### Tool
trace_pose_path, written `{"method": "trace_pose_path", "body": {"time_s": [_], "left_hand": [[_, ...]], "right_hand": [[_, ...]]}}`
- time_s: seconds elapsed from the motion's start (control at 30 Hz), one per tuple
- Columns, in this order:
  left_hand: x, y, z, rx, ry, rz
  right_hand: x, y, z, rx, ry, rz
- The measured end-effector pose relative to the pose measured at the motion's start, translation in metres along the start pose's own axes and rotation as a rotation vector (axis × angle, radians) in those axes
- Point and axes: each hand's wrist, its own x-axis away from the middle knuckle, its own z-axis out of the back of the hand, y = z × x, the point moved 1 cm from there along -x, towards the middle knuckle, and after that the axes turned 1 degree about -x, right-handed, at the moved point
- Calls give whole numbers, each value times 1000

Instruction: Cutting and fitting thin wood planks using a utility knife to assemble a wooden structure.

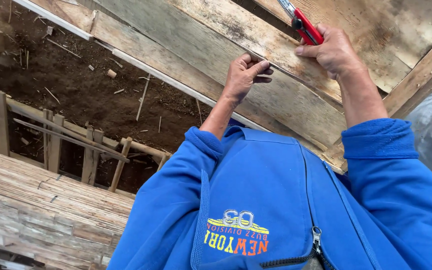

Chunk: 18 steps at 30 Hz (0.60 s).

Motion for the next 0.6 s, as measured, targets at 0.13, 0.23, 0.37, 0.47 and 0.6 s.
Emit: {"method": "trace_pose_path", "body": {"time_s": [0.13,0.23,0.37,0.47,0.6], "left_hand": [[9,0,4,-43,8,44],[23,3,11,-110,40,98],[28,4,9,-124,108,169],[22,3,10,18,122,230],[-3,42,13,116,241,163]], "right_hand": [[-3,6,7,73,83,93],[-7,-4,21,176,108,141],[-21,-10,37,154,33,160],[-4,-19,34,165,35,116],[-17,6,39,185,41,169]]}}
